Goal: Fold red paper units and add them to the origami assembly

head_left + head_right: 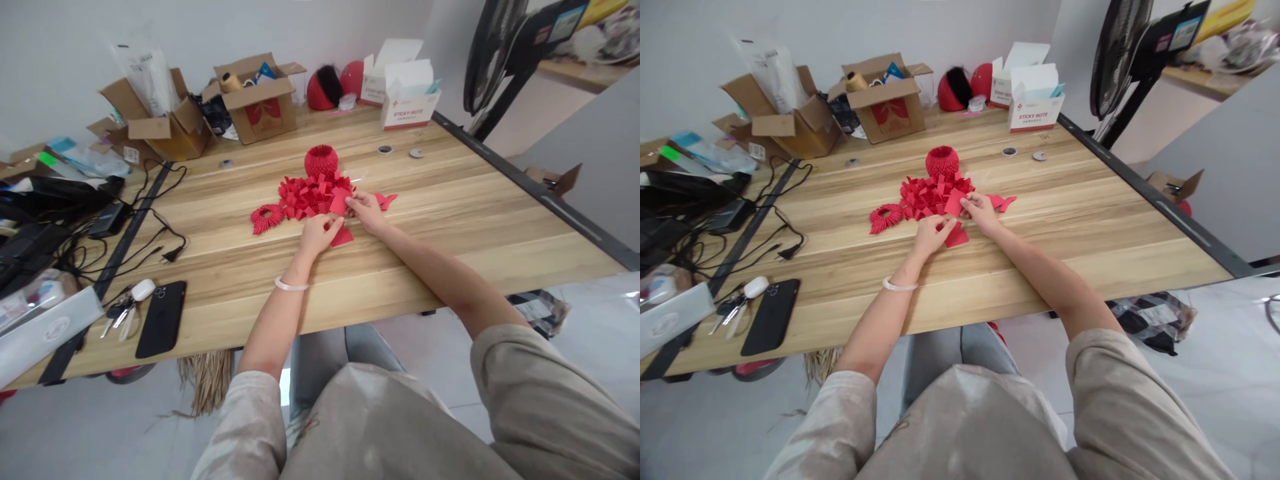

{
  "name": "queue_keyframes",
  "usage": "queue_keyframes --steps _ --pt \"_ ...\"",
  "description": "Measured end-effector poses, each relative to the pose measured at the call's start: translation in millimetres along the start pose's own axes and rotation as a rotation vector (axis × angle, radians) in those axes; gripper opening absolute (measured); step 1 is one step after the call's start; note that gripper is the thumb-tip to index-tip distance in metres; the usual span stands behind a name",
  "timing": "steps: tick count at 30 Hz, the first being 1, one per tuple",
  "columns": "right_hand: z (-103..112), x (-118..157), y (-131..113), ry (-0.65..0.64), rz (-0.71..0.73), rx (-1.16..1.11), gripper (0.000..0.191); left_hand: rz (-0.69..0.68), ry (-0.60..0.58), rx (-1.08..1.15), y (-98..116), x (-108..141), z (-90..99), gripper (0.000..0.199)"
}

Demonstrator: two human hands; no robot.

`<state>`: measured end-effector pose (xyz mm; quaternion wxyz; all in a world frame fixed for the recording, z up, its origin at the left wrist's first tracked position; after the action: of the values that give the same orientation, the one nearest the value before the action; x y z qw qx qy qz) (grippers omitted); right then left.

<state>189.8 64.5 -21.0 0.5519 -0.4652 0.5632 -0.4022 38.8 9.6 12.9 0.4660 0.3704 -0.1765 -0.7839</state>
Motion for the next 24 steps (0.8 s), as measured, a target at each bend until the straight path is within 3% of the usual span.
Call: queue_keyframes --steps 4,8,17,24 --pt "-5 4 -7 -0.062 -0.005 0.025 0.044 0.1 0.127 0.192 -15 -3 0.1 0.035" --pt "-10 8 -9 -0.124 -0.03 0.054 0.042 0.107 0.182 0.317 -22 -5 -0.9 0.024" --pt "-3 6 -10 -0.011 0.004 0.077 0.032 0.168 0.227 0.327 -30 -5 -2.3 0.013" --pt "-6 9 -12 -0.074 -0.025 0.048 0.03 0.224 0.315 0.35 -32 -5 2.1 0.013"
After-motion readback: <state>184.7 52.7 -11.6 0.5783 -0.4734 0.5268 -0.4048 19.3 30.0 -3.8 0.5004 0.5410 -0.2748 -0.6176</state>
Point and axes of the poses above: each hand's wrist, its own x-axis away from the middle knuckle, its own z-axis out of the back of the hand, y = z × x, the point moved 4 cm from there along -x, towards the middle knuckle, and after that the axes turned 4 degrees about x, right-handed, at the moved point
